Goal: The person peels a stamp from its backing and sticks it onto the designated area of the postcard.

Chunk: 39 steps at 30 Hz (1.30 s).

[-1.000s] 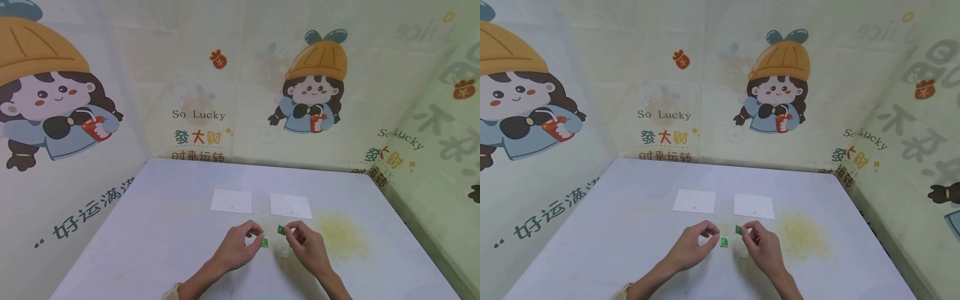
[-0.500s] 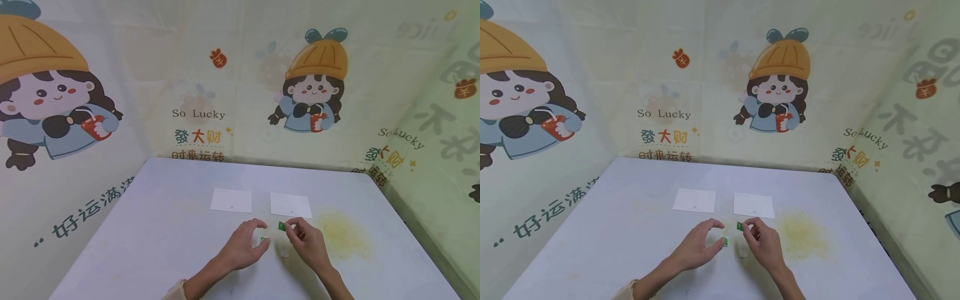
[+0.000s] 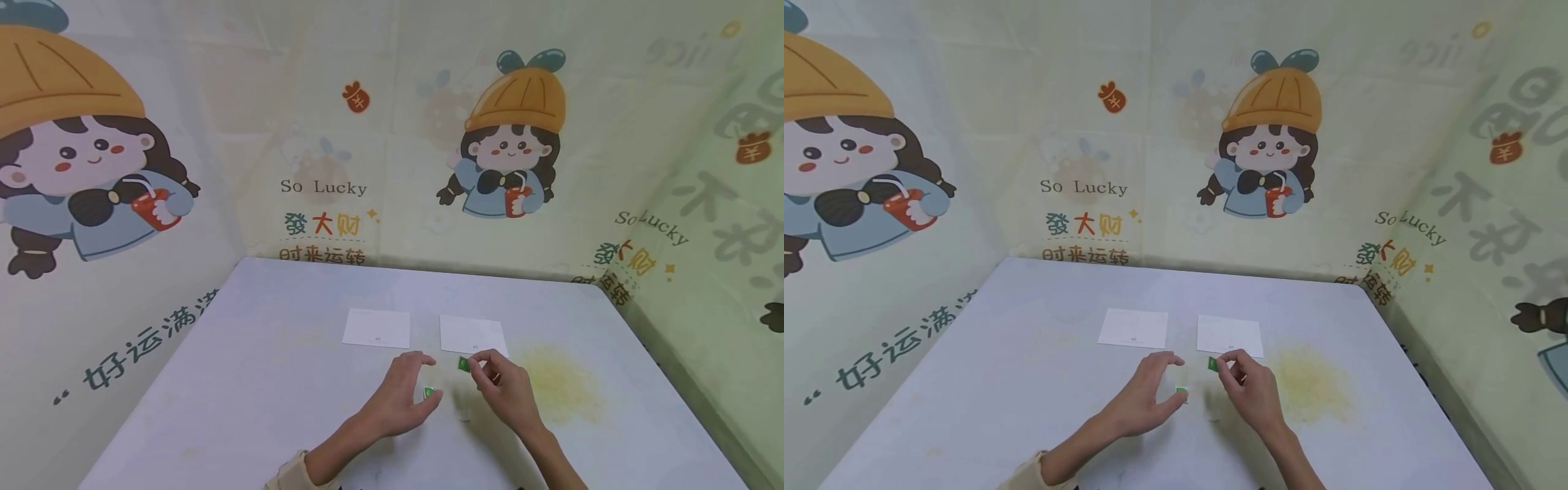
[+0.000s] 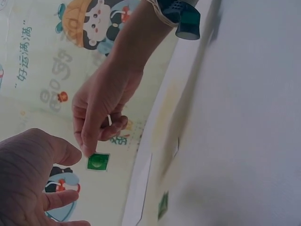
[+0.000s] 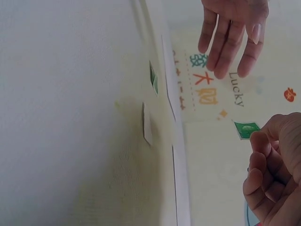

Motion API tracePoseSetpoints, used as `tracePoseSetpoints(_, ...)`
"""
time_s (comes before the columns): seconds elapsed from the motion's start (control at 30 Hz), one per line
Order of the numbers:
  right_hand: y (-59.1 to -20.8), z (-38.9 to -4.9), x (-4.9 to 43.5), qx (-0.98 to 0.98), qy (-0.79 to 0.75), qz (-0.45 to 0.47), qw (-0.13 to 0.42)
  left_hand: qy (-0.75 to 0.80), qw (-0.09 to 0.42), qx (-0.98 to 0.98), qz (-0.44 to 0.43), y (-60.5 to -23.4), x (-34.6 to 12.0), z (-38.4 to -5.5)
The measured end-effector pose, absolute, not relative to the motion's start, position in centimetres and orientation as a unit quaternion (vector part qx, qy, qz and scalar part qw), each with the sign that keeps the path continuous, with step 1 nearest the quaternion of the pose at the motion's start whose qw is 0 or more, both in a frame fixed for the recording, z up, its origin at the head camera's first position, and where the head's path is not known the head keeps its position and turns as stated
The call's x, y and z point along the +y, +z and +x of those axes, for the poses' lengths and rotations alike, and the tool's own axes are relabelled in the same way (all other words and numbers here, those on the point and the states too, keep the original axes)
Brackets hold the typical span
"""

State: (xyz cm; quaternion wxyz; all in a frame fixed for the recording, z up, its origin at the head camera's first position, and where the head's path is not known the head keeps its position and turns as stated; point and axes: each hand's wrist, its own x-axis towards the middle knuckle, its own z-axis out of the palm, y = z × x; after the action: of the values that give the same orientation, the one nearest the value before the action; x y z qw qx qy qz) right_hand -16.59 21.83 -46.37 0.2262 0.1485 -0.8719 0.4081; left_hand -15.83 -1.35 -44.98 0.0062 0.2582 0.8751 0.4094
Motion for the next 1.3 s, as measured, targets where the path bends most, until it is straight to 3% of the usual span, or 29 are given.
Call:
tracePoseSetpoints(0.67, -47.1, -17.8, 24.1, -0.899, 0.368, 0.105, 0.214, 0.368, -0.038, 0.89, 0.265, -46.8, -1.4, -19.1)
tracePoseSetpoints(1.3, -47.8, -18.2, 25.5, -0.913, 0.344, 0.071, 0.206, 0.344, -0.008, 0.906, 0.248, -47.2, -0.9, -20.5)
